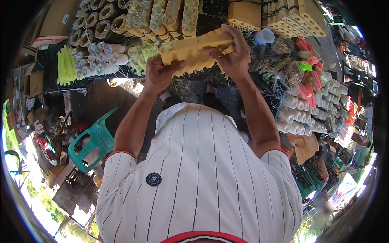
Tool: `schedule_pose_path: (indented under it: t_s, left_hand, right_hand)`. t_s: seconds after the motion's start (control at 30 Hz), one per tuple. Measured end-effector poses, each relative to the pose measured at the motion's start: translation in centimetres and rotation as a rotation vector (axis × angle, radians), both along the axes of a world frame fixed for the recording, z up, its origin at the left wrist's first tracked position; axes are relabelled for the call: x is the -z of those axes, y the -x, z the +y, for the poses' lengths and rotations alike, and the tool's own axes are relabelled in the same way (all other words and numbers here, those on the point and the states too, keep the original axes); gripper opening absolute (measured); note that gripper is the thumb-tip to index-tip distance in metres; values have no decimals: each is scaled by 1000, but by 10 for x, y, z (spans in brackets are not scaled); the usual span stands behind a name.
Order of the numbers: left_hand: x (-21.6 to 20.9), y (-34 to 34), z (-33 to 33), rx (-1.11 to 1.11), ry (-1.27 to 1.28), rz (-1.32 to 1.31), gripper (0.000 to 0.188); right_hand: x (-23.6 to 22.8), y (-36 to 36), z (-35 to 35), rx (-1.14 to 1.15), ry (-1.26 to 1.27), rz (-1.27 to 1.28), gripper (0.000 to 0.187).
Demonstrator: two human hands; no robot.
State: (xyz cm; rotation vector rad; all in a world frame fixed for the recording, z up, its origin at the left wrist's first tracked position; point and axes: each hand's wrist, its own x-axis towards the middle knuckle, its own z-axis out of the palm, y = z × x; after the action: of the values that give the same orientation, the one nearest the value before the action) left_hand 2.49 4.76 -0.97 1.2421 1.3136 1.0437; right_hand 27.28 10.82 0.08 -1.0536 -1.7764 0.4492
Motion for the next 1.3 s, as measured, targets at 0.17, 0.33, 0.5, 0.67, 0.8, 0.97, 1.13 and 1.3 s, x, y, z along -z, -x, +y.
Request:
schedule_pose_path:
  t_s: [0.17,0.33,0.5,0.67,0.8,0.97,1.13,1.3]
  left_hand:
    - [-8,-7,11,-288,-208,-474,24]
    - [-1,23,14,-410,-185,-461,26]
    - [-6,14,1,-374,-127,-364,35]
    - [-17,22,7,-391,-256,-417,37]
    - [-30,28,1,-369,-213,-187,31]
    - [-42,12,-3,-407,-235,-71,28]
    - [-39,24,1,-416,-277,31,28]
    - [-43,15,-10,-422,-279,51,28]
  right_hand:
    - [142,10,-63,131,673,-71,71]
    - [68,27,-53,66,144,-186,65]
    - [-9,71,-13,-175,-181,-146,63]
    - [62,25,-71,-117,13,-328,55]
    - [-8,53,-31,-79,-160,-247,49]
    - [-18,76,-5,23,-328,-403,54]
    - [62,31,-51,-246,-125,-500,50]
    - [-3,86,-36,-219,-218,-161,58]
